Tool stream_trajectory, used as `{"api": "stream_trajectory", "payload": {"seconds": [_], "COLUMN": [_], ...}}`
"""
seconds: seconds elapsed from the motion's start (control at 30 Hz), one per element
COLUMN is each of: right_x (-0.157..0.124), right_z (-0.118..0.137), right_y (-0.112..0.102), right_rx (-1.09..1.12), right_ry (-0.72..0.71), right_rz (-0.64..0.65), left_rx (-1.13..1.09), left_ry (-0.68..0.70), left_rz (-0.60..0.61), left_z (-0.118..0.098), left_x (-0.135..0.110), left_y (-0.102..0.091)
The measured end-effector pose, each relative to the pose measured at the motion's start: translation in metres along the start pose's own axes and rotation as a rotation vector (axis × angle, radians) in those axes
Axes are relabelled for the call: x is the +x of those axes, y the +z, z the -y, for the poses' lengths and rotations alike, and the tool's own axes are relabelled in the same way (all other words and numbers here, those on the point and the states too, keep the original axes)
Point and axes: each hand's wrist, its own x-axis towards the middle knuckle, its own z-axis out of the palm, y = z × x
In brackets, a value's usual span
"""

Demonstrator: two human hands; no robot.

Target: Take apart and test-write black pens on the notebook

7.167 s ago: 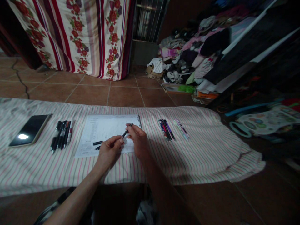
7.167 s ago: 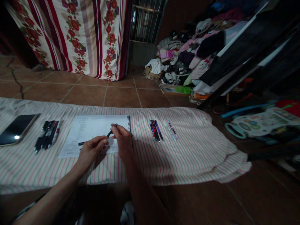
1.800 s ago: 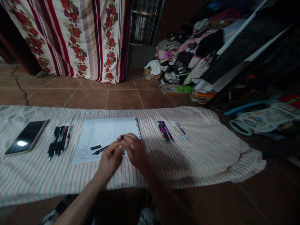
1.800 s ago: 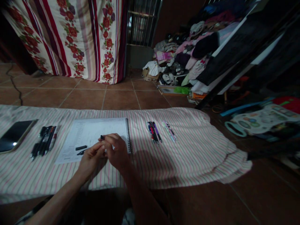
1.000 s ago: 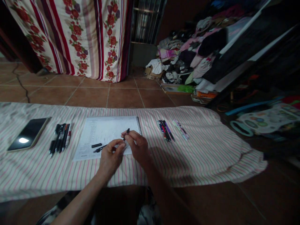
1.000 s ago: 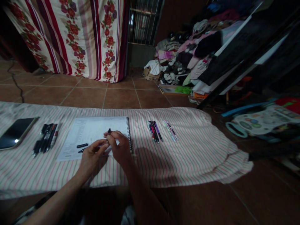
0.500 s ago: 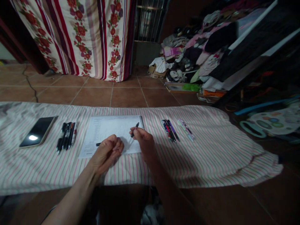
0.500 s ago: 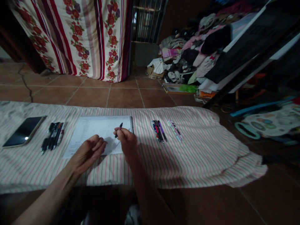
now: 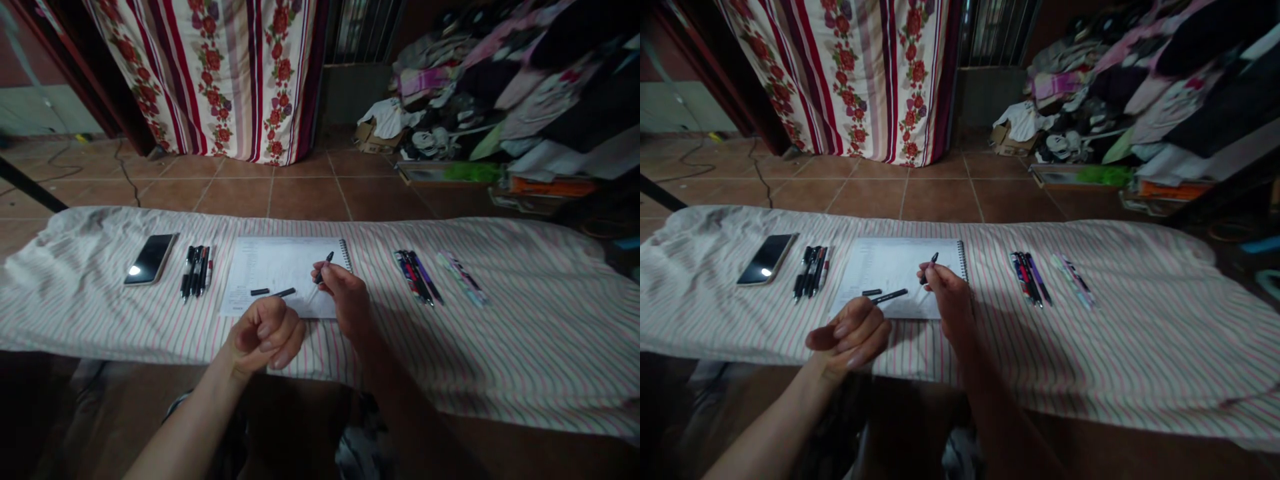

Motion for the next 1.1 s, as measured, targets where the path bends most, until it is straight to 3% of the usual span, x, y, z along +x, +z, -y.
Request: {"api": "stream_trajectory", "payload": {"seconds": [0.23, 0.67, 1.1], "right_x": [0.0, 0.003, 0.003], "right_z": [0.0, -0.003, -0.003], "right_y": [0.004, -0.001, -0.004], "right_rx": [0.005, 0.022, 0.061], "right_ry": [-0.011, 0.016, 0.012], "right_rz": [0.009, -0.035, -0.022], "left_rx": [0.045, -0.06, -0.084], "left_ry": [0.032, 0.057, 0.078], "left_rz": [-0.121, -0.442, -0.54], "left_z": [-0.008, -0.008, 0.001], "left_x": [-0.003, 0.003, 0.016], "left_y": [0.006, -0.009, -0.02]}}
